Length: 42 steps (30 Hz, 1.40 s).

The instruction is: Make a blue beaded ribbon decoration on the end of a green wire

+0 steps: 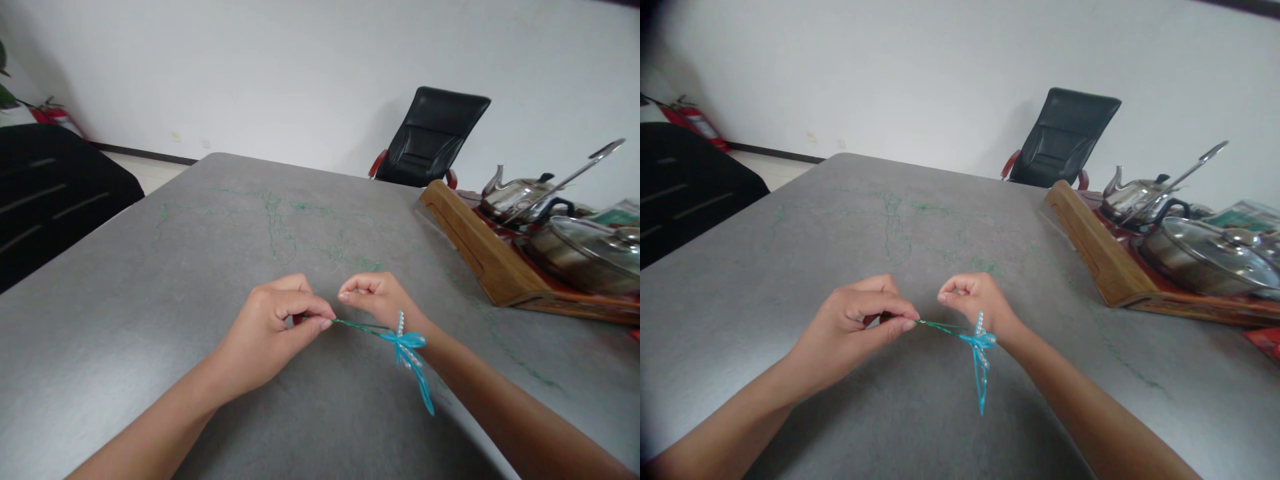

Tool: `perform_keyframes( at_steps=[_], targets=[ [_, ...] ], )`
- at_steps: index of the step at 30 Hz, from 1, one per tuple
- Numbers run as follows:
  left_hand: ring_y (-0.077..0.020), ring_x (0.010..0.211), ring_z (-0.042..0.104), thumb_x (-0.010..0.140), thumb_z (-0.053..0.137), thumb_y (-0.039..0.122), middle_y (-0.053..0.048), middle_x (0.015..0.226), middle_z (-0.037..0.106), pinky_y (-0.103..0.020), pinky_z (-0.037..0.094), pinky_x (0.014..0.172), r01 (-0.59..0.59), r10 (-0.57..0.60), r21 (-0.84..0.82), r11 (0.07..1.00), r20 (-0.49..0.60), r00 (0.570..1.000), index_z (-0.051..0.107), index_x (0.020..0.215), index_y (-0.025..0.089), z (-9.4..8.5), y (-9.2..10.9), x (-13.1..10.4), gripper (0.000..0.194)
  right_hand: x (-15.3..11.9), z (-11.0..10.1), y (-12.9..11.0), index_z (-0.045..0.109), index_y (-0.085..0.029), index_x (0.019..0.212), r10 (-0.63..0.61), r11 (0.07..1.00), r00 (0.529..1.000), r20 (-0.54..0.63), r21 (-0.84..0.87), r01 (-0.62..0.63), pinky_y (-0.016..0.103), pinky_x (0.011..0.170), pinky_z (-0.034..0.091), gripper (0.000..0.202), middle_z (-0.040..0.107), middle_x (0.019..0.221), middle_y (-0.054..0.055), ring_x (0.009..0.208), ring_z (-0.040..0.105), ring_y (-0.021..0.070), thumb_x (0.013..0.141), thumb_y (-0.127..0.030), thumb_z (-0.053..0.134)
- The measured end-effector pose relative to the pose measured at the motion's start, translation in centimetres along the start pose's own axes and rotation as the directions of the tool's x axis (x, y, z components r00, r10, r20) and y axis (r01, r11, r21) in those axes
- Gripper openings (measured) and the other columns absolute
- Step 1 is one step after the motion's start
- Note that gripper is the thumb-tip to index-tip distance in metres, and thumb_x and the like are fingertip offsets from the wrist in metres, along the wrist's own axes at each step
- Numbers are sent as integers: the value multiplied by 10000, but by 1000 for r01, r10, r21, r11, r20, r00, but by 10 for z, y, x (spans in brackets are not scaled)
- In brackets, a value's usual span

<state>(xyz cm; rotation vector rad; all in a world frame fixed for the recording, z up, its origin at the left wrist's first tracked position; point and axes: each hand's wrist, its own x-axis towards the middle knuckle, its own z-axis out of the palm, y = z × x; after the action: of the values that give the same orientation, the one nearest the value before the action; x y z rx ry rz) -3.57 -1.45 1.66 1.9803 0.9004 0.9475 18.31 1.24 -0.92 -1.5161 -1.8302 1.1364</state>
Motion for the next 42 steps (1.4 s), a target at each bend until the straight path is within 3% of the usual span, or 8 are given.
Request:
perform_keyframes(
  at_steps=[5,10,17,20,24,28,36,42],
  targets=[
    [-85,593,495,810,653,123,19,651,569,-207,355,537,99,-100,-16,995,-107,989,744,760,180,-1,-2,1,118,-17,16,19,662,-172,690,30,984,999,40,173,-36,242,534,310,234,497,585,-26,565,429,113,759,-395,645],
    [-82,570,478,788,675,168,28,641,562,-211,351,529,180,-185,-45,983,-220,958,739,766,184,1,-10,4,70,-41,26,12,641,-172,694,46,980,998,34,191,-52,239,555,316,206,491,597,-33,570,425,105,804,-344,613],
    [-90,574,488,789,666,186,30,622,544,-219,355,538,213,-221,-59,975,-245,944,768,822,207,1,-12,2,109,-76,29,-22,662,-179,738,-192,977,979,-65,-103,184,219,548,336,200,553,597,-38,566,503,92,894,-223,546],
    [-92,564,475,789,660,175,26,613,541,-221,345,529,217,-219,-33,976,-242,945,775,800,205,2,-10,2,119,-85,26,-36,656,-164,736,-391,878,918,-68,-327,350,235,525,313,230,531,573,-33,543,505,89,910,-150,506],
    [-97,569,481,790,658,156,17,627,567,-225,346,535,227,-217,33,973,-198,956,773,786,198,3,-8,4,123,-92,20,-54,676,-130,770,-662,624,748,-56,-594,508,292,463,227,231,447,517,-32,466,376,105,877,-58,483],
    [-107,603,513,809,639,145,10,663,594,-229,358,552,222,-208,96,970,-141,968,770,800,209,3,-8,3,146,-92,10,-69,674,-126,767,-751,477,661,-7,-698,534,300,464,231,224,467,523,-27,466,348,110,865,-44,491],
    [-112,632,548,809,622,118,14,685,603,-236,375,586,176,-169,206,963,-52,984,732,764,199,6,-8,-2,144,-71,-8,-84,642,-147,660,-734,431,677,46,-739,518,296,498,253,257,531,544,-6,496,413,114,872,-81,512],
    [-122,636,545,839,586,131,12,685,579,-244,360,579,98,-114,252,963,47,992,735,796,219,5,-6,-3,179,-49,-15,-86,662,-182,681,-591,547,806,21,-724,420,272,540,297,306,579,584,3,555,502,120,910,-166,459]
  ],
)
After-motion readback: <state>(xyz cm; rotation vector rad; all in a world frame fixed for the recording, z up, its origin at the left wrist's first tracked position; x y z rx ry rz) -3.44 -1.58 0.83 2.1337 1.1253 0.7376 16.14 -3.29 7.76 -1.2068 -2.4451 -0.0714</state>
